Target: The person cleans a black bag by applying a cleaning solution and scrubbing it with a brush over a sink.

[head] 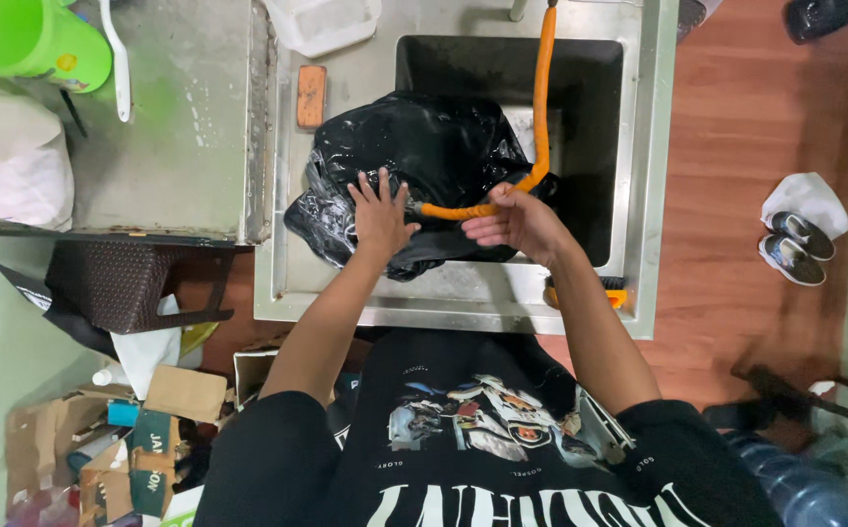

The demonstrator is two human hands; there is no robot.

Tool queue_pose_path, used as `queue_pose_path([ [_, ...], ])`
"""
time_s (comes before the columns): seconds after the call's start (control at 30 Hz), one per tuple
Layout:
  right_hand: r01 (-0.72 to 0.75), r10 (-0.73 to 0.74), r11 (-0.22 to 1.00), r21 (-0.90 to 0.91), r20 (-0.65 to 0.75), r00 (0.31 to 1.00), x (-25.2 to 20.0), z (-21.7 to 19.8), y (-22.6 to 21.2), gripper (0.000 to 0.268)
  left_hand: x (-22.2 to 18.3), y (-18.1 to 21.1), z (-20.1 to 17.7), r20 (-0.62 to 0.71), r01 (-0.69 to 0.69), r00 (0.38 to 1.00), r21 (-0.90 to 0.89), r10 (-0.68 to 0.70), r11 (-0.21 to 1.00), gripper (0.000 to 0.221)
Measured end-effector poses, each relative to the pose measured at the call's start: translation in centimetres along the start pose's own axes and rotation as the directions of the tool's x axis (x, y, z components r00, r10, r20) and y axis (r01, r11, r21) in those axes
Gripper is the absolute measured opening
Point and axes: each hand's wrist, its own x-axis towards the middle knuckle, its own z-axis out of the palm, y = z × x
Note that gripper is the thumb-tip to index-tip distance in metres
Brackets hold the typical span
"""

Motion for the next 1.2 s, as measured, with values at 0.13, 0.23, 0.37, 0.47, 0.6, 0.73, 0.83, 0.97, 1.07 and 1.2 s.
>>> queue_pose_path([
  [0.13,-0.02,0.021,0.999,-0.029,0.03,0.999,0.2,-0.3,-0.2,0.012,0.9,0.0,1.5,-0.097,0.005,0.995,-0.038,-0.008,0.999,0.09],
  [0.23,-0.048,0.05,0.997,-0.055,0.029,0.998,0.1,-0.3,-0.1,0.013,1.6,0.3,6.1,-0.345,-0.062,0.938,-0.049,0.042,0.997,0.08],
  [0.37,-0.07,0.061,0.987,-0.146,-0.069,0.996,-0.8,-0.6,-1.1,0.017,2.1,0.8,8.5,-0.434,-0.176,0.886,0.01,0.163,0.984,0.061],
  [0.47,-0.079,0.057,0.985,-0.154,-0.142,0.988,-1.0,-2.2,-0.6,0.02,1.3,1.3,5.4,-0.152,-0.258,0.947,0.169,0.284,0.951,0.059],
  [0.6,-0.07,0.028,0.979,-0.192,-0.216,0.976,-1.6,-4.9,-0.9,0.02,3.5,1.7,7.2,-0.05,-0.377,0.918,0.199,0.393,0.905,0.062],
  [0.73,-0.054,-0.06,0.95,-0.309,-0.348,0.936,-1.9,-7.1,-0.9,0.035,3.4,1.9,8.0,-0.096,-0.369,0.917,0.165,0.387,0.915,0.059],
  [0.83,-0.064,-0.134,0.906,-0.418,-0.429,0.893,-1.3,-8.8,-1.3,0.045,3.5,1.8,7.5,-0.12,-0.357,0.919,0.149,0.376,0.922,0.059],
  [0.97,-0.043,-0.237,0.865,-0.5,-0.484,0.842,-0.6,-10.5,-1.0,0.044,3.6,1.9,7.6,-0.084,-0.354,0.927,0.137,0.367,0.925,0.059],
  [1.07,0.063,-0.286,0.906,-0.419,-0.495,0.821,0.5,-10.4,-0.6,0.044,3.9,1.9,8.0,-0.073,-0.348,0.93,0.14,0.361,0.927,0.06],
  [1.2,0.194,-0.332,0.923,-0.331,-0.435,0.837,0.5,-8.6,-1.2,0.044,3.0,1.9,6.5,-0.073,-0.336,0.934,0.162,0.35,0.928,0.06],
])
